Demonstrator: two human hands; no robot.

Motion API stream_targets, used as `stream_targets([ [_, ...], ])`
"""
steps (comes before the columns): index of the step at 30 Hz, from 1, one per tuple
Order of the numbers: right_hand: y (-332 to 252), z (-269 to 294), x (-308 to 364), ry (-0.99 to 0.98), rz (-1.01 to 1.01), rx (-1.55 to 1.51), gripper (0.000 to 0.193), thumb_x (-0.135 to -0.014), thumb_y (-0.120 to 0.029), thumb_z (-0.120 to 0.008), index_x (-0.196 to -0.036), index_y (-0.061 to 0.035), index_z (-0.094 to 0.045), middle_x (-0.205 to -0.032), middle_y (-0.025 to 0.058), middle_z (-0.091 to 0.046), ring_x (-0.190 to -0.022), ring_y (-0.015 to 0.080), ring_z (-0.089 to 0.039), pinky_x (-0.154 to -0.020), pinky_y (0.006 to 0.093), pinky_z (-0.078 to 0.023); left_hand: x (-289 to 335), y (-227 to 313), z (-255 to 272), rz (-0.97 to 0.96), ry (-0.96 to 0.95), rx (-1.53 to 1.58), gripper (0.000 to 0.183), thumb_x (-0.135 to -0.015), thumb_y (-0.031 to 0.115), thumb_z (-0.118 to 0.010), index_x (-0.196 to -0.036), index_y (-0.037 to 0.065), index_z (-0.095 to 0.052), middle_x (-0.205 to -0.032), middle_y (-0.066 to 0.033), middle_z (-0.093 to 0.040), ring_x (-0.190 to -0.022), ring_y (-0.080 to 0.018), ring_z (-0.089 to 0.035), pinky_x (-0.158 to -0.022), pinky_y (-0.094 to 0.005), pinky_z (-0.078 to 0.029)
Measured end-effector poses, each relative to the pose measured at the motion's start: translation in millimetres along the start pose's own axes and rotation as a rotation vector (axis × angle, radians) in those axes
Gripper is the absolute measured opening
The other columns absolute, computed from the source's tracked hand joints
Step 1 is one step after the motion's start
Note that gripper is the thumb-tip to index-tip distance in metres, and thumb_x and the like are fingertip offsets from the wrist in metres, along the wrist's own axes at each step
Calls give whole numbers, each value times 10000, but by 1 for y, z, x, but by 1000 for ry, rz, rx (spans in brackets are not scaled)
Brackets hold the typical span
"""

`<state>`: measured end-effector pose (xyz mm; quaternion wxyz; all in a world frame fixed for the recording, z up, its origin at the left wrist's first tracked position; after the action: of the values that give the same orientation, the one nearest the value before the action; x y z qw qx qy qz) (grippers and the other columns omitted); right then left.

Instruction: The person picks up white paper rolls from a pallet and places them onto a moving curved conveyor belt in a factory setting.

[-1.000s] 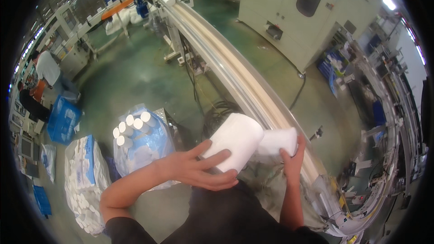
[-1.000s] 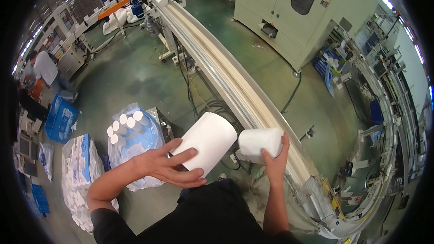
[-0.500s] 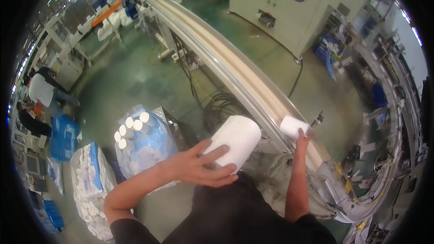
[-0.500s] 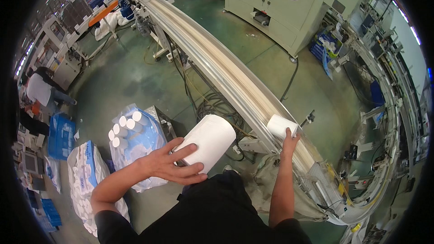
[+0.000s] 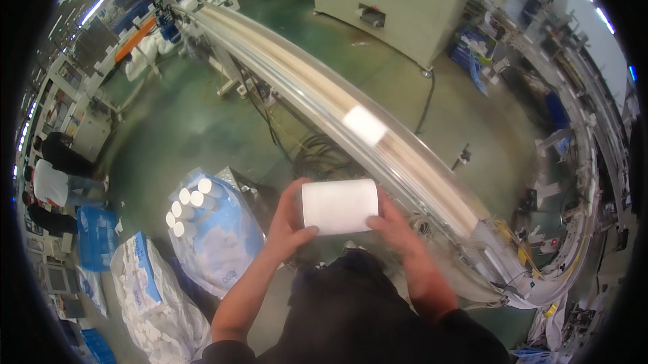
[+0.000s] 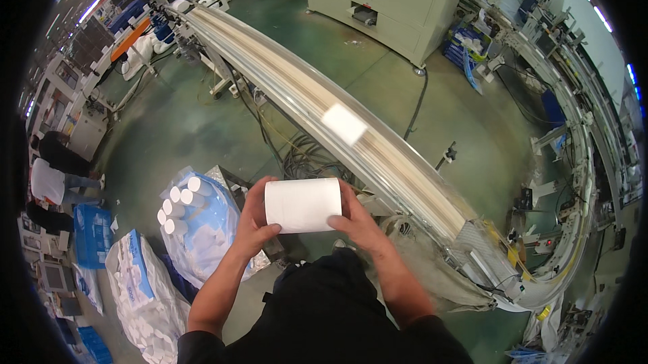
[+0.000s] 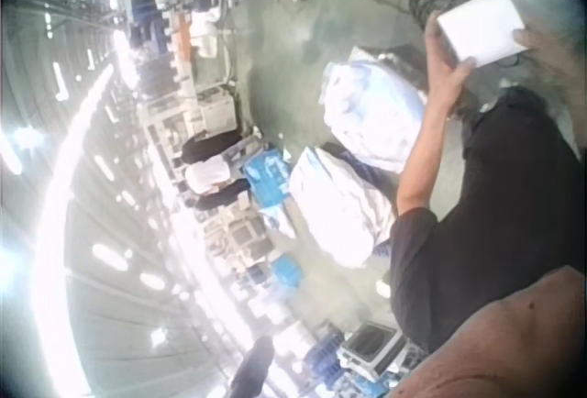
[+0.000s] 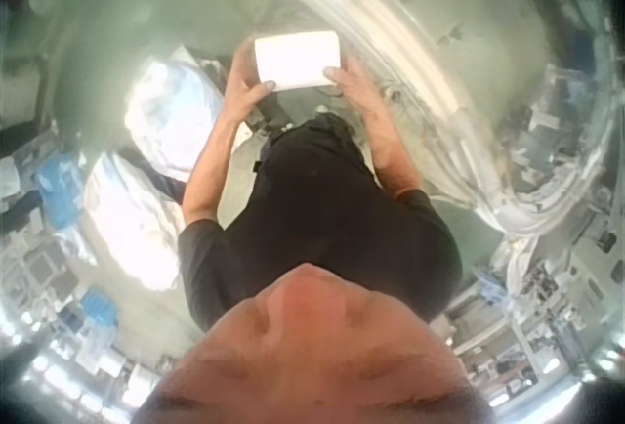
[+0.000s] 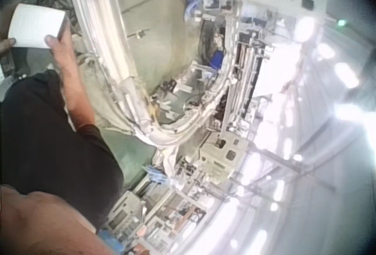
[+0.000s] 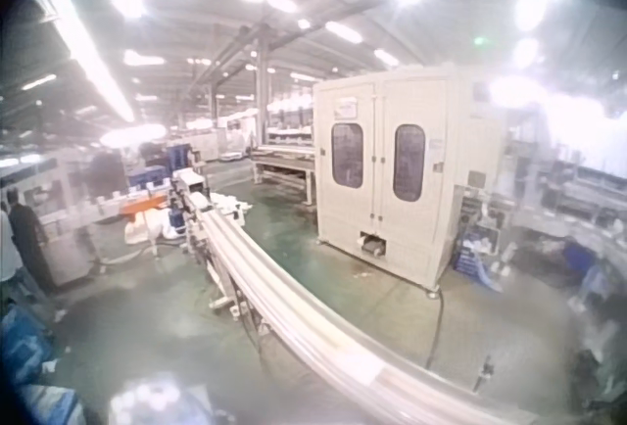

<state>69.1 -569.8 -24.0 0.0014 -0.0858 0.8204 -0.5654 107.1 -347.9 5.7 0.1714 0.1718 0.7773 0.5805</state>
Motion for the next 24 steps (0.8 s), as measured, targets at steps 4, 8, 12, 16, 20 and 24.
stream_targets([
  [4, 36, 41, -6, 178, -114, -139, 734, -863, -190, -668, -1499, -8, -349, -1431, 137, -486, -1269, 253, -513, -1071, 390, -428, -1, -31, 12, 129, 54, -175, 1016, -765, 79, -826, -1576, 155, -219, -1614, -102, -210, -1433, -309, -341, -1059, -456, -458],
  [8, 48, 130, -13, 578, 21, -131, 676, -898, -258, -654, -1462, -13, -372, -1377, 147, -515, -1222, 287, -539, -1012, 449, -466, 22, -65, 38, 207, 155, -353, 948, -815, 163, -816, -1568, 127, -241, -1621, -105, -205, -1453, -303, -321, -1035, -451, -470],
  [12, 76, 252, -19, 838, 59, 132, 660, -933, -318, -637, -1467, -46, -360, -1375, 146, -513, -1198, 303, -550, -918, 465, -499, 66, -135, 71, 341, 312, -375, 834, -876, 262, -771, -1540, 96, -294, -1565, -142, -319, -1371, -303, -435, -1006, -416, -491],
  [16, 98, 266, -50, 739, -132, 124, 573, -946, -309, -628, -1429, -57, -447, -1343, 151, -550, -1179, 277, -566, -927, 438, -495, 133, -175, 113, 448, 525, -316, 808, -891, 322, -753, -1520, 66, -314, -1496, -163, -427, -1282, -297, -527, -967, -411, -513],
  [20, 98, 334, -66, 919, 70, 1047, 503, -963, -230, -597, -1403, -15, -483, -1354, 169, -557, -1157, 259, -571, -970, 370, -470, 193, -199, 163, 520, 756, -179, 813, -879, 289, -767, -1505, 30, -318, -1426, -227, -468, -1209, -286, -578, -939, -405, -524],
  [24, 71, 122, -104, 630, 187, 1205, 438, -977, -128, -560, -1392, -8, -489, -1312, 144, -573, -1122, 225, -563, -971, 334, -460, 269, -243, 246, 556, 1065, -108, 835, -853, 260, -787, -1495, 6, -318, -1341, -201, -512, -1121, -272, -622, -889, -384, -543],
])
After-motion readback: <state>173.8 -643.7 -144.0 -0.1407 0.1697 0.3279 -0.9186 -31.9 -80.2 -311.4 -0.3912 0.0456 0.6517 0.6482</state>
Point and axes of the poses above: each hand's wrist, its own x-axis away from the middle knuckle, its own z-axis out of the back of the hand, y = z × x, the point moved 5 cm from there along -x, towards the middle knuckle
